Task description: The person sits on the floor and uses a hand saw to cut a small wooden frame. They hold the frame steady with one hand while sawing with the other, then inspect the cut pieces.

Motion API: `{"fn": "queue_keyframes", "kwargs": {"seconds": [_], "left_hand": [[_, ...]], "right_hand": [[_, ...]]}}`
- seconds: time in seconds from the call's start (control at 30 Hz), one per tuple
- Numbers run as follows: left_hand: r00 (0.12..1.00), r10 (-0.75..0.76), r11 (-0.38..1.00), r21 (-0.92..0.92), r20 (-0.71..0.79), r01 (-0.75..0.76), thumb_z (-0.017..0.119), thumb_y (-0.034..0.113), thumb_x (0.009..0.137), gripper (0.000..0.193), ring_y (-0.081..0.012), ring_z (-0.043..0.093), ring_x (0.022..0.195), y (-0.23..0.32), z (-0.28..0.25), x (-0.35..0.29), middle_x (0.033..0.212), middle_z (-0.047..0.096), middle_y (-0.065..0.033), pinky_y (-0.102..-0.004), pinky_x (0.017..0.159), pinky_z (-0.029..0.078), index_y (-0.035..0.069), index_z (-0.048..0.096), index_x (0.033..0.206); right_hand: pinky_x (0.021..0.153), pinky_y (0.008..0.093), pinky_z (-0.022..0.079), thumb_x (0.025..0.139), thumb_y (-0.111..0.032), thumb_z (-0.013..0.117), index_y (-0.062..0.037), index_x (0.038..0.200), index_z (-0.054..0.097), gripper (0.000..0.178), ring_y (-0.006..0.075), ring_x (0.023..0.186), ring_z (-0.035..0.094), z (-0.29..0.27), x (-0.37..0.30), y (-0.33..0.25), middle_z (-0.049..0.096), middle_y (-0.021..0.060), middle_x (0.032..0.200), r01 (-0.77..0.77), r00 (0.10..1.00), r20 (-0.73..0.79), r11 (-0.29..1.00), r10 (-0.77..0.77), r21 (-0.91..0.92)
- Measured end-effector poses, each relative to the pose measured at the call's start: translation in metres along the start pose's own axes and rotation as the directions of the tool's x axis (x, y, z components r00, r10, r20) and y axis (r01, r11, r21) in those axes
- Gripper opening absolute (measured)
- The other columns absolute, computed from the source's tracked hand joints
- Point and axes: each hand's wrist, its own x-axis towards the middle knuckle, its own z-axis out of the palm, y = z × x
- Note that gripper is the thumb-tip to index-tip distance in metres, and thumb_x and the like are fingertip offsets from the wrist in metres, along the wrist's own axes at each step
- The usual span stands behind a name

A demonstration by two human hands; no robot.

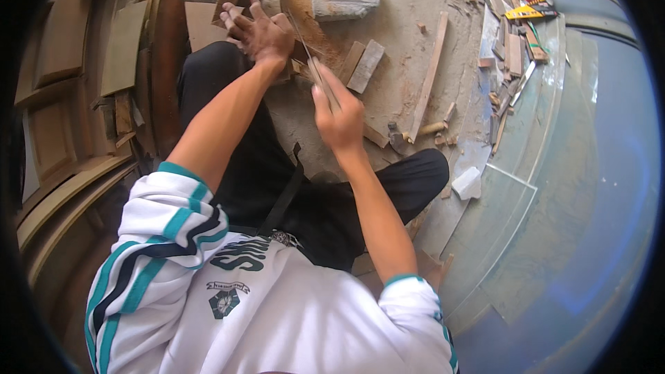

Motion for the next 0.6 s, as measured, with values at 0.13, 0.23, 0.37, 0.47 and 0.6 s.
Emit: {"fn": "queue_keyframes", "kwargs": {"seconds": [0.13, 0.23, 0.37, 0.47, 0.6], "left_hand": [[0.999, 0.000, 1.000, 0.026, -0.032, 0.000, 0.053, 0.025, 0.083, 0.057, -0.0494, 0.009, 0.150, -0.009, -0.002, 0.009, 0.160, 0.016, -0.0299, -0.0736, 0.110, 0.018, 0.004, 0.051, 0.136], [1.000, -0.027, 0.999, 0.035, -0.004, 0.028, 0.053, 0.027, 0.083, 0.058, -0.0491, 0.009, 0.150, -0.007, -0.002, 0.011, 0.160, 0.015, -0.0295, -0.0724, 0.110, 0.017, 0.005, 0.050, 0.138], [1.000, -0.014, 0.998, 0.054, 0.006, 0.014, 0.053, 0.031, 0.086, 0.059, -0.0491, 0.008, 0.150, -0.002, 0.001, 0.011, 0.160, 0.014, -0.0290, -0.0723, 0.111, 0.017, 0.007, 0.049, 0.139], [1.000, 0.015, 0.999, -0.041, -0.024, -0.016, 0.053, 0.025, 0.082, 0.059, -0.0514, 0.009, 0.149, -0.002, 0.002, 0.007, 0.160, 0.015, -0.0300, -0.0757, 0.109, 0.017, 0.004, 0.049, 0.137], [0.999, -0.011, 1.000, -0.002, -0.031, 0.011, 0.053, 0.022, 0.080, 0.058, -0.0523, 0.009, 0.148, -0.005, -0.001, 0.016, 0.159, 0.015, -0.0311, -0.0784, 0.107, 0.018, 0.003, 0.050, 0.134]], "right_hand": [[0.096, 0.0381, 0.052, 0.097, -0.015, 0.060, 0.0022, 0.133, 0.061, 0.040, 0.0362, 0.114, 0.068, 0.008, -0.008, -0.010, 0.069, 0.0242, 0.122, -0.031, 0.999, 0.005, 0.996, 0.031, -0.087], [0.100, 0.0380, 0.050, 0.098, -0.011, 0.059, 0.0028, 0.137, 0.058, 0.042, 0.0343, 0.118, 0.067, -0.038, -0.081, -0.056, 0.067, 0.0232, 0.127, -0.120, 0.991, 0.054, 0.988, 0.125, -0.094], [0.104, 0.0357, 0.048, 0.098, -0.006, 0.056, 0.0028, 0.140, 0.056, 0.043, 0.0289, 0.124, 0.064, -0.063, -0.120, -0.059, 0.068, 0.0199, 0.130, -0.075, 0.996, 0.050, 0.995, 0.078, -0.062], [0.099, 0.0335, 0.050, 0.098, -0.011, 0.058, 0.0035, 0.133, 0.062, 0.038, 0.0281, 0.117, 0.068, -0.015, -0.025, -0.011, 0.069, 0.0222, 0.125, -0.006, 1.000, 0.024, 0.995, 0.009, -0.104], [0.095, 0.0350, 0.052, 0.098, -0.014, 0.061, 0.0042, 0.131, 0.063, 0.038, 0.0292, 0.113, 0.070, 0.006, -0.013, -0.001, 0.070, 0.0251, 0.121, -0.011, 1.000, -0.013, 0.996, 0.010, -0.091]]}}
